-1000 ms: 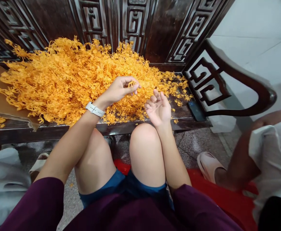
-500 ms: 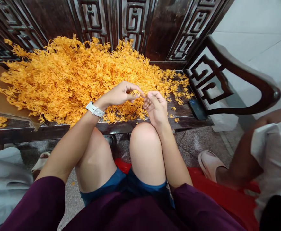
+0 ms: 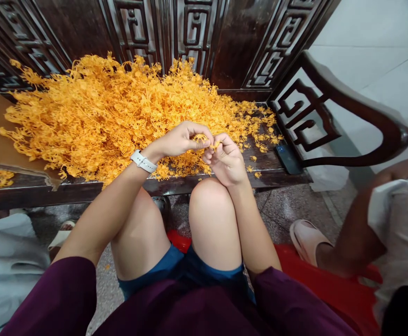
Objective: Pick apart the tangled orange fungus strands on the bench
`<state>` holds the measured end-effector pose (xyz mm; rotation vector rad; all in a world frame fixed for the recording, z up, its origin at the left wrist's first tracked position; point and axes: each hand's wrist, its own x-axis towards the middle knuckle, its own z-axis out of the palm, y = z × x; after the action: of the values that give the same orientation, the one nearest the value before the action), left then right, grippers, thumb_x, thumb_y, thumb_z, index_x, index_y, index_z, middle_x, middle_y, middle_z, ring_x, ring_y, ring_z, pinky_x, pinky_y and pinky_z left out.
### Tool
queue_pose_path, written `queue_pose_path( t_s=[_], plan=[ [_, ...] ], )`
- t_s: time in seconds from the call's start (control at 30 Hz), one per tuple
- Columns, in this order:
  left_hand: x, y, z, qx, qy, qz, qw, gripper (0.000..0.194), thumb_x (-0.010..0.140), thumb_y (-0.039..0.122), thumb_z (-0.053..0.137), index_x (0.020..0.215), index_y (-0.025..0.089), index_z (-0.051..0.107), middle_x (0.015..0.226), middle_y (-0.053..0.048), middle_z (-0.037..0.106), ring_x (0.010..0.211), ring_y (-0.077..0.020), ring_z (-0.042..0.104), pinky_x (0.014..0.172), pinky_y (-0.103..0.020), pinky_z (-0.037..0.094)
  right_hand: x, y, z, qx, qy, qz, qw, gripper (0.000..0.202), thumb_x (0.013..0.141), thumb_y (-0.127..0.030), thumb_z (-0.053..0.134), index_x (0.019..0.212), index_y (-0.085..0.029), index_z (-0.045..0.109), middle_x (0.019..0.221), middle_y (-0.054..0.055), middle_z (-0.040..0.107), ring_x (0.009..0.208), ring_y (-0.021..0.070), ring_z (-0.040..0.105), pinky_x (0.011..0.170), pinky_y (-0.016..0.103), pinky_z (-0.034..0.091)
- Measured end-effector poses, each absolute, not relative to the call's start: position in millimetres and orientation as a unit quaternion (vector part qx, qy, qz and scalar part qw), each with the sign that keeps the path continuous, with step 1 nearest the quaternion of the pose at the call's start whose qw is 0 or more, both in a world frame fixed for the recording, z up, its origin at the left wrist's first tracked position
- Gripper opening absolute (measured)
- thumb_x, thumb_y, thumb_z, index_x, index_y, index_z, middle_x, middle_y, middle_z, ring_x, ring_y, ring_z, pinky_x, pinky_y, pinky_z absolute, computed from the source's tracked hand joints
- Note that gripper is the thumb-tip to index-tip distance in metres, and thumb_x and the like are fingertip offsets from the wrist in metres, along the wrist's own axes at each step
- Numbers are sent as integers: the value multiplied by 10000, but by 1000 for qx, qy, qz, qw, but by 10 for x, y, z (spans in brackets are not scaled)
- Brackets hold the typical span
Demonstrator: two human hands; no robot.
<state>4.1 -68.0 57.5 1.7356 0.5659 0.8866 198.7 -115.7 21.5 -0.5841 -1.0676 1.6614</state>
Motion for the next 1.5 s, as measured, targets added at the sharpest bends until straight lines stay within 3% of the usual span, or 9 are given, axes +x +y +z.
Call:
queue_pose_path(
  t_s=[0.17, 0.33, 0.53, 0.63, 0.73, 0.9, 1.1, 1.27, 1.5],
  plan=[
    [43, -721, 611, 723, 195, 338, 570, 584, 752, 776, 887, 807, 201, 803, 790, -66, 795, 743, -169, 753, 745, -313, 601, 1998, -1177, 239, -200, -484, 688, 503, 545, 760, -556, 993, 818, -259, 539, 748, -29, 512, 638, 139, 438, 625, 310, 444],
    [-55, -712, 592, 675, 236, 433, 548, 563, 786, 754, 884, 801, 215, 723, 727, -5, 641, 626, -104, 569, 662, -316, 510, 2041, -1197, 219, -121, -487, 663, 555, 507, 800, -533, 972, 769, -264, 543, 691, -41, 474, 589, 135, 413, 578, 299, 433],
    [-229, -645, 660, 569, 301, 534, 548, 417, 1035, 620, 661, 865, 243, 608, 658, 38, 423, 604, -117, 549, 681, -329, 554, 2102, -1158, 97, -3, -606, 700, 376, 112, 907, -337, 904, 904, -258, 824, 687, 5, 690, 631, 161, 640, 623, 312, 502],
    [-274, -616, 666, 568, 309, 536, 543, 423, 1043, 626, 627, 861, 248, 574, 660, 35, 413, 628, -128, 555, 690, -331, 542, 2138, -1068, 107, -38, -473, 707, 524, 205, 886, -483, 914, 909, -309, 809, 652, -33, 625, 559, 144, 501, 534, 289, 446],
    [-252, -617, 631, 580, 290, 522, 554, 435, 929, 641, 794, 915, 246, 612, 647, 55, 438, 599, -107, 521, 644, -304, 491, 2186, -974, 127, -153, -347, 663, 645, 408, 910, -723, 797, 1005, -326, 797, 742, -14, 648, 607, 170, 436, 523, 310, 440],
    [-118, -686, 609, 631, 302, 418, 580, 501, 835, 482, 942, 1167, 225, 668, 672, 59, 607, 599, -82, 593, 598, -244, 431, 2168, -963, 131, -239, -313, 697, 599, 415, 920, -679, 778, 1090, -302, 806, 733, -32, 591, 605, 147, 420, 569, 295, 466],
    [25, -783, 613, 684, 292, 324, 584, 543, 828, 106, 838, 1304, 210, 599, 671, 87, 590, 558, -54, 519, 588, -234, 382, 1965, -1090, 159, -307, -449, 582, 605, 309, 861, -503, 927, 1022, -265, 812, 837, -20, 658, 657, 110, 536, 601, 263, 459],
    [48, -798, 563, 697, 302, 310, 572, 530, 794, 77, 816, 1251, 225, 591, 730, 72, 574, 591, -62, 501, 587, -247, 330, 1913, -1164, 187, -323, -598, 462, 570, 298, 862, -478, 955, 1013, -263, 814, 908, 7, 747, 795, 158, 651, 762, 326, 547],
    [26, -808, 626, 688, 352, 308, 555, 317, 845, 201, 861, 1048, 218, 618, 565, 132, 425, 479, -48, 333, 543, -267, 220, 1981, -1078, 33, -346, -539, 468, 609, 335, 976, -581, 832, 903, -262, 757, 790, -14, 661, 651, 132, 596, 625, 306, 476]
  ],
)
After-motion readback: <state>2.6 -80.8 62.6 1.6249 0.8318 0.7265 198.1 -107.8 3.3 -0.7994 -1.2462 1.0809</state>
